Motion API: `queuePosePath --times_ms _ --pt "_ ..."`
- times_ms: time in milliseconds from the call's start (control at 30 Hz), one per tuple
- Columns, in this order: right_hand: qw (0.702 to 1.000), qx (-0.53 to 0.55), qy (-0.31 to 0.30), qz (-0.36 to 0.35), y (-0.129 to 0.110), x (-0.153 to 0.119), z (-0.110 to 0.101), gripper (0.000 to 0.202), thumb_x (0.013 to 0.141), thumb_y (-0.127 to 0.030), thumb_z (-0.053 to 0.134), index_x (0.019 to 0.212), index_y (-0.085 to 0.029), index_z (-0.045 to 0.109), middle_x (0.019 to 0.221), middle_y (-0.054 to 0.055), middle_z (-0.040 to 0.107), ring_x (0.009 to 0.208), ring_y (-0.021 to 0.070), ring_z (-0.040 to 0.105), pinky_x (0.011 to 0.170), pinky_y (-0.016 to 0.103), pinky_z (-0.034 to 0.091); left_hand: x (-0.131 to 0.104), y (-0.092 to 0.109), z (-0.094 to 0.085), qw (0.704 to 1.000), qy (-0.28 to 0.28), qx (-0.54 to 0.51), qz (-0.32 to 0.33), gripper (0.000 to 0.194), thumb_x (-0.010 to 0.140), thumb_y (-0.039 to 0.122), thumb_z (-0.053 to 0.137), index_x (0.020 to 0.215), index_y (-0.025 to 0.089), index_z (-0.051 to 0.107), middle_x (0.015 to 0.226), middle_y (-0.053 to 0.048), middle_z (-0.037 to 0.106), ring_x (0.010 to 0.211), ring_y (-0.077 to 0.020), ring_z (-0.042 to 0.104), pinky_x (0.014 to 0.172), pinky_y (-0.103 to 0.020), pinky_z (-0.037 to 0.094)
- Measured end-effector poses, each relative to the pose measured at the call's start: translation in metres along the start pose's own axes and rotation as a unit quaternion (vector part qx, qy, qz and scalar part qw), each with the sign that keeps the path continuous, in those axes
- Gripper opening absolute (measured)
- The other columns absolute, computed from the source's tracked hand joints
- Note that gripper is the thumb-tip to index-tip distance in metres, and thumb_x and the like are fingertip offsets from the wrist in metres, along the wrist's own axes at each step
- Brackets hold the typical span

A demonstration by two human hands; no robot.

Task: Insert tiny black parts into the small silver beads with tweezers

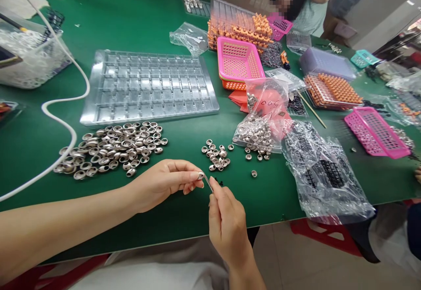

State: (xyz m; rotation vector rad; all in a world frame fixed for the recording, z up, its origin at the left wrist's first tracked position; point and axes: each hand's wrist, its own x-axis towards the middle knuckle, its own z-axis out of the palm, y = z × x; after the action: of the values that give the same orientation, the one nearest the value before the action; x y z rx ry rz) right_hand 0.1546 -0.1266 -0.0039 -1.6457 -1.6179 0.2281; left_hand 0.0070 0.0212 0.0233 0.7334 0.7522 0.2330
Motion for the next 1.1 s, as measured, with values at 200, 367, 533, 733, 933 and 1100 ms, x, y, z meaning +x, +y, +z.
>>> queuePosePath --times_ms 200,367,533,733,933,1100 --pt "0.995 0.061 0.019 0.079 0.003 -0.005 -0.002 0.045 0.100 -0.012 0.049 0.142 -0.024 0.057 0.085 0.003 0.069 0.062 0.0109 0.063 0.055 0.023 0.054 -0.002 -0.002 0.002 0.998 -0.028 -0.040 -0.038 0.042 0.062 0.047 0.095 0.078 0.012 0.078 0.075 -0.006 0.076 0.064 -0.0108 0.058 0.063 -0.025 0.042" --pt "0.993 0.067 0.026 0.095 0.005 -0.007 -0.002 0.041 0.100 -0.015 0.049 0.139 -0.023 0.059 0.083 0.002 0.069 0.060 0.0104 0.062 0.054 0.023 0.053 -0.005 0.000 0.004 0.997 -0.034 -0.045 -0.050 0.042 0.060 0.046 0.096 0.076 0.012 0.077 0.073 -0.007 0.075 0.064 -0.0110 0.058 0.062 -0.024 0.042" --pt "0.993 0.064 0.023 0.100 0.004 -0.007 -0.002 0.040 0.100 -0.017 0.049 0.139 -0.022 0.060 0.082 0.003 0.070 0.059 0.0111 0.062 0.051 0.023 0.053 -0.004 -0.001 0.004 0.997 -0.036 -0.042 -0.049 0.039 0.064 0.045 0.093 0.078 0.013 0.077 0.075 -0.006 0.075 0.065 -0.0110 0.058 0.063 -0.024 0.043" --pt "0.994 0.061 0.022 0.091 0.005 -0.008 -0.003 0.041 0.100 -0.016 0.049 0.139 -0.023 0.059 0.083 0.003 0.069 0.060 0.0113 0.062 0.051 0.022 0.053 -0.006 -0.001 -0.002 0.970 0.002 0.223 0.092 0.026 0.083 0.041 0.075 0.091 0.016 0.078 0.085 -0.007 0.076 0.072 -0.0172 0.060 0.066 -0.029 0.046" --pt "0.991 0.090 0.027 0.098 0.008 -0.010 -0.004 0.042 0.100 -0.017 0.049 0.140 -0.024 0.059 0.083 0.003 0.069 0.060 0.0110 0.063 0.053 0.022 0.054 -0.012 0.003 -0.009 0.626 0.018 0.713 0.315 0.031 0.095 0.011 0.045 0.093 0.013 0.076 0.097 -0.015 0.074 0.089 -0.0279 0.060 0.080 -0.041 0.048" --pt "0.986 0.121 0.041 0.108 0.013 -0.013 -0.003 0.038 0.101 -0.021 0.050 0.137 -0.023 0.062 0.081 0.003 0.070 0.059 0.0116 0.063 0.053 0.023 0.054 -0.027 0.021 -0.020 0.466 0.078 0.857 0.206 0.024 0.082 0.001 0.051 0.075 0.014 0.069 0.080 -0.014 0.067 0.077 -0.0285 0.057 0.070 -0.042 0.044"
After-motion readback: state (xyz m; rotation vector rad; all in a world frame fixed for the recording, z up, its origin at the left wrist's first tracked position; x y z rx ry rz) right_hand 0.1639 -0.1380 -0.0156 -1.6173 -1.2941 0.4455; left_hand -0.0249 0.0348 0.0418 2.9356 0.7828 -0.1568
